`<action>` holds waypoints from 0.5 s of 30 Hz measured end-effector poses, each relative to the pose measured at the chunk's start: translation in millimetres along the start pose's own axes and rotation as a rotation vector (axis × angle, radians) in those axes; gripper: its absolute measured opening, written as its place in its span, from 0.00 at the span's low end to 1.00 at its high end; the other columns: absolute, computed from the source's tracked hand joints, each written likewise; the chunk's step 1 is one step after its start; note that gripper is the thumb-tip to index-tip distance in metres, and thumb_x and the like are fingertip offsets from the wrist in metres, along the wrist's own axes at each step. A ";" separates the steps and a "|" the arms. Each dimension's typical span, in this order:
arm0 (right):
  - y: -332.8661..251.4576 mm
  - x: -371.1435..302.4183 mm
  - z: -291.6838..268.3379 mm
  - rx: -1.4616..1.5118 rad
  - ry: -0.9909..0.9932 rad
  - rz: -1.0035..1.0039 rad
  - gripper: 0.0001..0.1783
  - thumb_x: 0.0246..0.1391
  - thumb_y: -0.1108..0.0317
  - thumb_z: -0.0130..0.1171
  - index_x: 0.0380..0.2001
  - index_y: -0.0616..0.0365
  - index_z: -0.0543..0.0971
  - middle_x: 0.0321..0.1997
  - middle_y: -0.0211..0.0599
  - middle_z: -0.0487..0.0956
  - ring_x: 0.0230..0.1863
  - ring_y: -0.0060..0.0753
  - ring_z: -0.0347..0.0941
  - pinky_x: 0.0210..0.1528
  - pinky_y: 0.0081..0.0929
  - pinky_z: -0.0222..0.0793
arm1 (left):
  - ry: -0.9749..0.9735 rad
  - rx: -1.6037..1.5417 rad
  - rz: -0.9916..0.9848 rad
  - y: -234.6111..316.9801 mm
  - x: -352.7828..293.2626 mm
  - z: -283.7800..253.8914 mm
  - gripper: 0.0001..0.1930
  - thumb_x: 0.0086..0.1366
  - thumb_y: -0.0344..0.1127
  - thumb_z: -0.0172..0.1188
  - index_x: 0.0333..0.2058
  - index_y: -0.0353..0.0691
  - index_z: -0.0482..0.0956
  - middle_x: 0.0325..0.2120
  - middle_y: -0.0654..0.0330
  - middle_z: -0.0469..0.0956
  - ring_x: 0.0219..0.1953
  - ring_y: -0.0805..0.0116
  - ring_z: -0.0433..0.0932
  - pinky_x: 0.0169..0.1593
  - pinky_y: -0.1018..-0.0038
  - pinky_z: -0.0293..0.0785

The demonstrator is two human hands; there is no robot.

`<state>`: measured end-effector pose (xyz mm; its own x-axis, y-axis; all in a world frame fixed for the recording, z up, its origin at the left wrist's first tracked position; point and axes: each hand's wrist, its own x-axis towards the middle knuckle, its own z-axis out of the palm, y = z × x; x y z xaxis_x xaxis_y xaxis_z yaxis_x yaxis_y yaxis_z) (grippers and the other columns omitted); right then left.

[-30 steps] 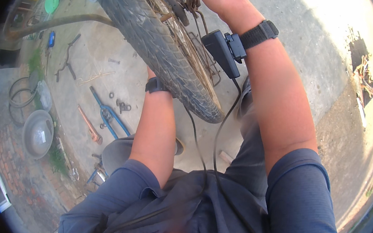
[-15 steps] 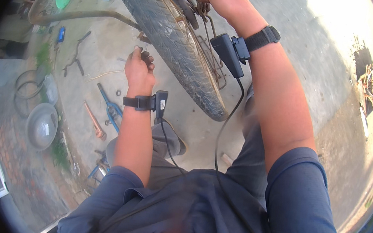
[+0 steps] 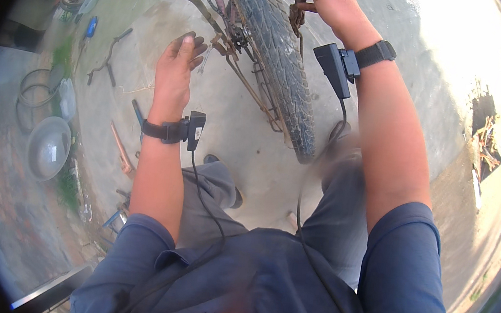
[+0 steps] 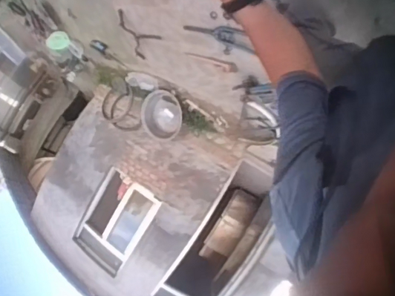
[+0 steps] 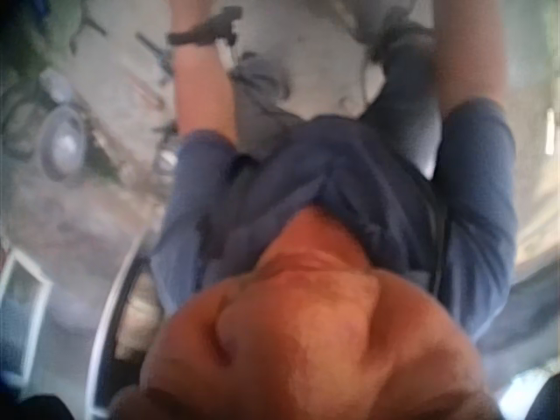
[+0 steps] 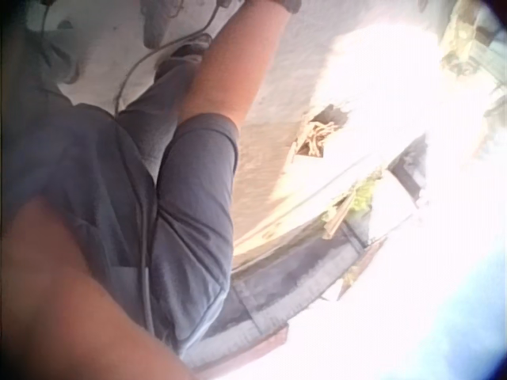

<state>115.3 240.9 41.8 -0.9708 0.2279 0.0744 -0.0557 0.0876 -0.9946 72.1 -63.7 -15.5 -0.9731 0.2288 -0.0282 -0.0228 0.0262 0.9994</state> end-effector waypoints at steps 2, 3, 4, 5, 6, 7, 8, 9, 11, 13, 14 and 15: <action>-3.7 -0.3 -4.2 -0.040 -0.046 -0.012 0.35 0.73 0.38 0.43 0.67 0.55 0.71 0.43 0.34 0.79 0.48 0.28 0.76 0.53 0.33 0.76 | -0.041 0.016 -0.053 -1.7 1.1 -3.0 0.27 0.76 0.46 0.57 0.62 0.28 0.70 0.55 0.48 0.78 0.56 0.59 0.80 0.56 0.67 0.74; -5.5 0.0 -5.2 -0.062 -0.070 -0.017 0.35 0.73 0.38 0.43 0.66 0.55 0.71 0.43 0.34 0.79 0.48 0.28 0.76 0.53 0.33 0.75 | -0.044 0.024 -0.041 -1.4 0.5 -5.0 0.27 0.76 0.46 0.57 0.62 0.28 0.70 0.55 0.48 0.78 0.56 0.59 0.79 0.56 0.67 0.74; -6.2 -3.4 -5.7 -0.075 -0.051 -0.011 0.35 0.73 0.37 0.43 0.65 0.55 0.72 0.42 0.32 0.78 0.47 0.28 0.75 0.53 0.32 0.75 | -0.047 0.036 -0.041 -0.4 0.1 -6.9 0.28 0.76 0.47 0.58 0.62 0.28 0.70 0.55 0.48 0.78 0.57 0.59 0.79 0.56 0.67 0.74; -7.9 -4.1 -5.5 -0.080 -0.054 -0.006 0.35 0.73 0.37 0.43 0.65 0.56 0.72 0.42 0.32 0.78 0.47 0.28 0.75 0.53 0.32 0.74 | -0.050 0.048 -0.040 0.7 -0.4 -7.7 0.28 0.75 0.47 0.58 0.62 0.28 0.70 0.55 0.48 0.78 0.57 0.59 0.79 0.56 0.67 0.74; -8.8 -7.4 -4.5 -0.082 -0.055 0.001 0.35 0.73 0.37 0.43 0.65 0.56 0.72 0.43 0.32 0.79 0.47 0.28 0.75 0.53 0.32 0.74 | -0.078 0.029 -0.019 1.0 -2.4 -7.7 0.29 0.75 0.46 0.59 0.62 0.28 0.70 0.55 0.48 0.78 0.57 0.59 0.79 0.57 0.67 0.74; -10.1 -9.4 -3.4 -0.083 -0.053 0.008 0.35 0.73 0.37 0.42 0.65 0.56 0.72 0.44 0.33 0.79 0.47 0.28 0.75 0.53 0.32 0.74 | -0.109 0.013 0.001 0.7 -4.9 -6.8 0.29 0.74 0.45 0.61 0.63 0.28 0.70 0.56 0.49 0.78 0.58 0.60 0.78 0.57 0.67 0.74; -11.0 -12.6 -2.2 -0.102 -0.037 -0.002 0.36 0.73 0.37 0.42 0.65 0.57 0.72 0.44 0.33 0.79 0.48 0.29 0.76 0.53 0.33 0.74 | -0.146 -0.009 0.045 -0.2 -6.2 -4.7 0.29 0.73 0.44 0.62 0.63 0.28 0.70 0.56 0.49 0.78 0.58 0.61 0.78 0.58 0.67 0.73; -11.7 -15.2 -0.8 -0.104 -0.027 -0.013 0.36 0.73 0.37 0.42 0.65 0.57 0.72 0.44 0.33 0.79 0.48 0.29 0.76 0.53 0.34 0.74 | -0.165 -0.005 0.079 -2.1 -7.2 -1.5 0.28 0.72 0.43 0.65 0.61 0.28 0.71 0.55 0.51 0.79 0.56 0.63 0.78 0.57 0.69 0.74; -12.4 -19.3 2.0 -0.108 -0.008 -0.033 0.36 0.73 0.37 0.41 0.65 0.58 0.72 0.45 0.34 0.79 0.48 0.30 0.76 0.54 0.34 0.74 | -0.218 -0.012 0.208 -8.3 -9.5 5.9 0.27 0.69 0.40 0.69 0.59 0.28 0.73 0.52 0.56 0.80 0.50 0.68 0.79 0.53 0.72 0.75; -13.3 -19.8 4.6 -0.097 0.007 -0.008 0.37 0.73 0.36 0.41 0.65 0.57 0.72 0.45 0.35 0.80 0.48 0.31 0.76 0.54 0.35 0.74 | -0.151 0.120 0.292 -13.6 -8.6 11.2 0.24 0.67 0.40 0.70 0.56 0.32 0.77 0.49 0.55 0.81 0.48 0.64 0.80 0.52 0.68 0.76; -13.7 -19.9 5.8 -0.093 0.015 0.004 0.37 0.73 0.36 0.41 0.65 0.57 0.72 0.46 0.36 0.80 0.48 0.31 0.76 0.54 0.35 0.73 | -0.119 0.192 0.327 -15.5 -7.7 14.0 0.23 0.66 0.40 0.70 0.55 0.33 0.78 0.48 0.54 0.82 0.47 0.63 0.81 0.51 0.68 0.76; -13.9 -20.1 6.8 -0.105 0.013 0.013 0.37 0.72 0.35 0.41 0.65 0.57 0.72 0.47 0.37 0.80 0.49 0.31 0.76 0.54 0.35 0.73 | -0.089 0.263 0.361 -16.9 -6.5 16.1 0.22 0.66 0.39 0.70 0.54 0.35 0.79 0.47 0.54 0.82 0.47 0.61 0.81 0.51 0.67 0.76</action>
<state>133.9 228.5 53.7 -0.9682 0.2421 0.0634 -0.0179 0.1855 -0.9825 82.4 -50.0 -32.5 -0.8841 0.3512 0.3082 0.3846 0.1726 0.9068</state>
